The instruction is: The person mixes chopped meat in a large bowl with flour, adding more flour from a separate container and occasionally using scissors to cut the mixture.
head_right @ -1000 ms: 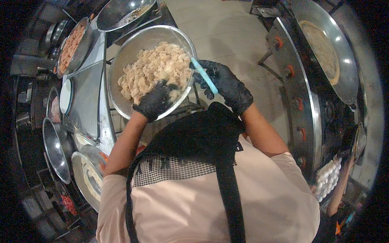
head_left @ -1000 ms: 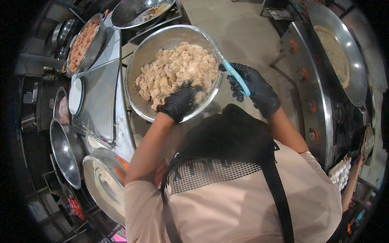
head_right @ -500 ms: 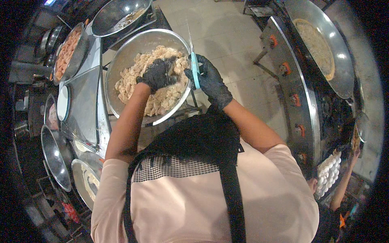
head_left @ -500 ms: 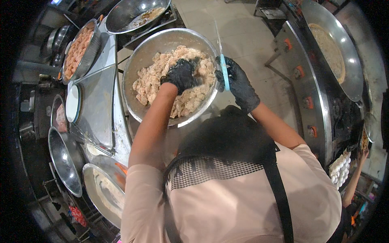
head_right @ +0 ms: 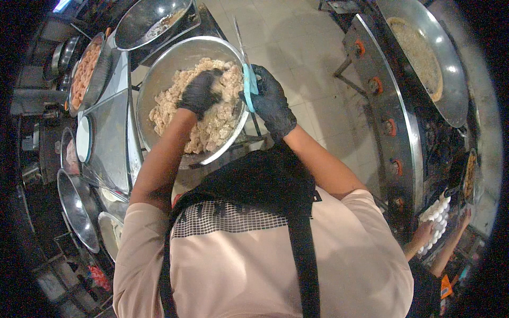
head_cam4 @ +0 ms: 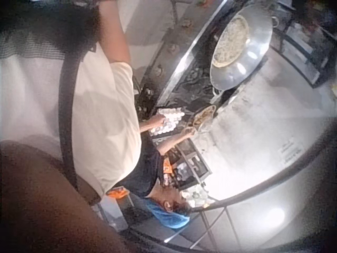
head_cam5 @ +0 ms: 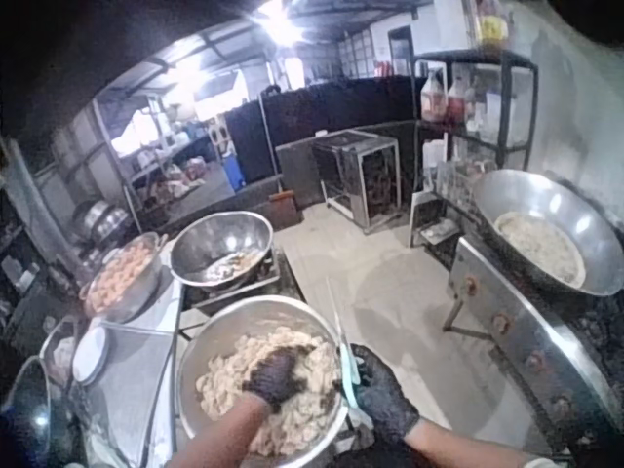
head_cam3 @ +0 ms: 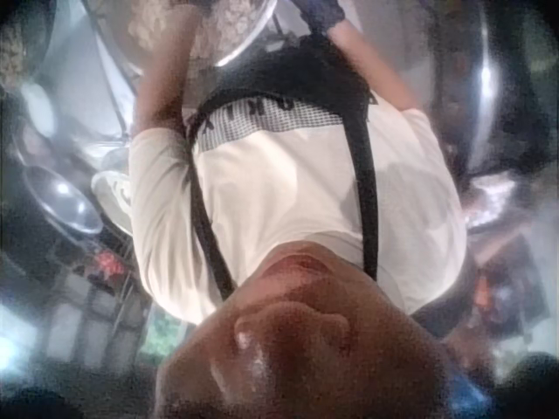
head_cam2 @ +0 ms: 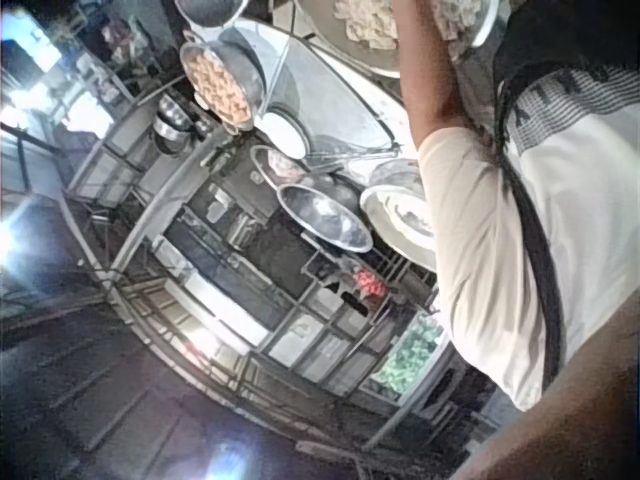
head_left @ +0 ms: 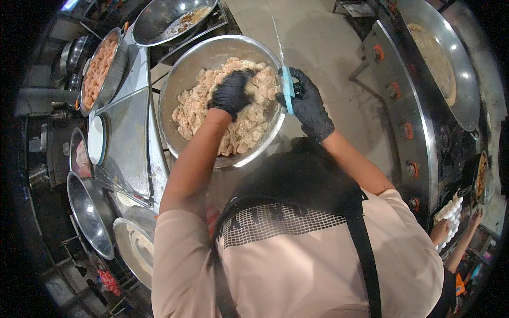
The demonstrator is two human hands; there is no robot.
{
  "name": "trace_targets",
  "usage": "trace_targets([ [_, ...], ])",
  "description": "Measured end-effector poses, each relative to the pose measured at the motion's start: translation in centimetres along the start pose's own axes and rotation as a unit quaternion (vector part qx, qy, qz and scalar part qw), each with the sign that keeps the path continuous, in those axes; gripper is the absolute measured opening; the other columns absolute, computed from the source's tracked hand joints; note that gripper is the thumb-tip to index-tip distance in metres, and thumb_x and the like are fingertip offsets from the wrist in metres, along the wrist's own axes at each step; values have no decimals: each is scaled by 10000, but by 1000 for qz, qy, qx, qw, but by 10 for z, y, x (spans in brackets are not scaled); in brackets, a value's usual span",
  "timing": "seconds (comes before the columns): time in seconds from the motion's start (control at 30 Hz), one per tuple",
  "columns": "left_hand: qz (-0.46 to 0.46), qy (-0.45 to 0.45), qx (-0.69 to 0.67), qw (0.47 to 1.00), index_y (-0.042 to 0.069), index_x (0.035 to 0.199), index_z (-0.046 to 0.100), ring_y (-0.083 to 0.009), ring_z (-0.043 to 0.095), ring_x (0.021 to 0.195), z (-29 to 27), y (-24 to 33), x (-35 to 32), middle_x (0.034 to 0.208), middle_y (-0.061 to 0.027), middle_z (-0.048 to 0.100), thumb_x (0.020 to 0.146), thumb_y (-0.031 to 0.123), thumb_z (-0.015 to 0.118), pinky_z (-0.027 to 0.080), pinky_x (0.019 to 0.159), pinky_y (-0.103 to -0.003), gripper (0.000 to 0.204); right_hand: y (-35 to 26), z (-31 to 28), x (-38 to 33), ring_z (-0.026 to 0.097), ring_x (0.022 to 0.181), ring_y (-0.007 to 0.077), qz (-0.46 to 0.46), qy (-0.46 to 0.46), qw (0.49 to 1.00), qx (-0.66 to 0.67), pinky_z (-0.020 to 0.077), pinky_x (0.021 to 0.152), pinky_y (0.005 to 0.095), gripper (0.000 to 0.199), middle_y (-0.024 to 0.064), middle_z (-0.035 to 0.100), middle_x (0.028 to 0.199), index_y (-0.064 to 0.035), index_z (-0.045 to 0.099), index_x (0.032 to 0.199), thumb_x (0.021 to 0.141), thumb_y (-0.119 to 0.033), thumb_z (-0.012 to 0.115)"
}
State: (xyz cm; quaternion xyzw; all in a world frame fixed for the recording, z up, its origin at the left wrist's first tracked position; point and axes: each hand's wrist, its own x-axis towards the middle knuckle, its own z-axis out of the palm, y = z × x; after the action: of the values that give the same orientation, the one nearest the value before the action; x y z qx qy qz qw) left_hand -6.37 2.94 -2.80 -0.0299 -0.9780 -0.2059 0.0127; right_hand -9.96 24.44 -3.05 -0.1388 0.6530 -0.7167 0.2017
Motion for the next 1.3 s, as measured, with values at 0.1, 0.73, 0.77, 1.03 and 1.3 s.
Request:
trace_targets([
  [0.1, -194, 20, -253, 948, 92, 1007, 617, -177, 588, 826, -43, -27, -7, 941, -50, 633, 776, 68, 638, 479, 735, -297, 234, -1, -1, 0, 605, 911, 173, 10, -8, 999, -29, 497, 783, 293, 625, 130, 615, 1060, -34, 433, 1253, 708, -64, 738],
  [0.73, -177, -84, -143, 970, 107, 1192, 542, -215, 486, 1099, -66, -81, 22, 1214, -58, 522, 704, 30, 714, 428, 919, -321, 523, -19, 1, -1, 602, 818, 139, 13, -34, 999, -11, 503, 679, 267, 544, 83, 622, 987, -70, 469, 1224, 737, -46, 710],
  [0.77, -230, -115, -211, 943, 128, 1240, 522, -233, 475, 1137, -45, -88, 33, 1272, -72, 502, 716, 92, 737, 420, 943, -340, 567, -20, 2, -1, 601, 798, 133, 13, -44, 999, 2, 503, 654, 260, 539, 75, 622, 972, -73, 470, 1222, 739, -38, 705],
  [1.03, -181, -289, -66, 938, 174, 1331, 436, -310, 402, 1249, -17, -35, 65, 1359, -132, 439, 542, 419, 810, 307, 1045, -396, 907, -8, 4, -2, 590, 955, 173, -15, -8, 1000, 19, 499, 777, 282, 572, 102, 594, 1077, -30, 428, 1264, 750, 22, 672],
  [1.3, -62, -251, 52, 965, 156, 1210, 547, -295, 538, 1113, -86, -7, -22, 1207, -111, 572, 648, 206, 772, 437, 930, -385, 608, -7, 5, -2, 570, 992, 174, -50, -18, 998, 15, 470, 855, 287, 555, 90, 584, 1101, -45, 445, 1258, 753, 6, 671],
])
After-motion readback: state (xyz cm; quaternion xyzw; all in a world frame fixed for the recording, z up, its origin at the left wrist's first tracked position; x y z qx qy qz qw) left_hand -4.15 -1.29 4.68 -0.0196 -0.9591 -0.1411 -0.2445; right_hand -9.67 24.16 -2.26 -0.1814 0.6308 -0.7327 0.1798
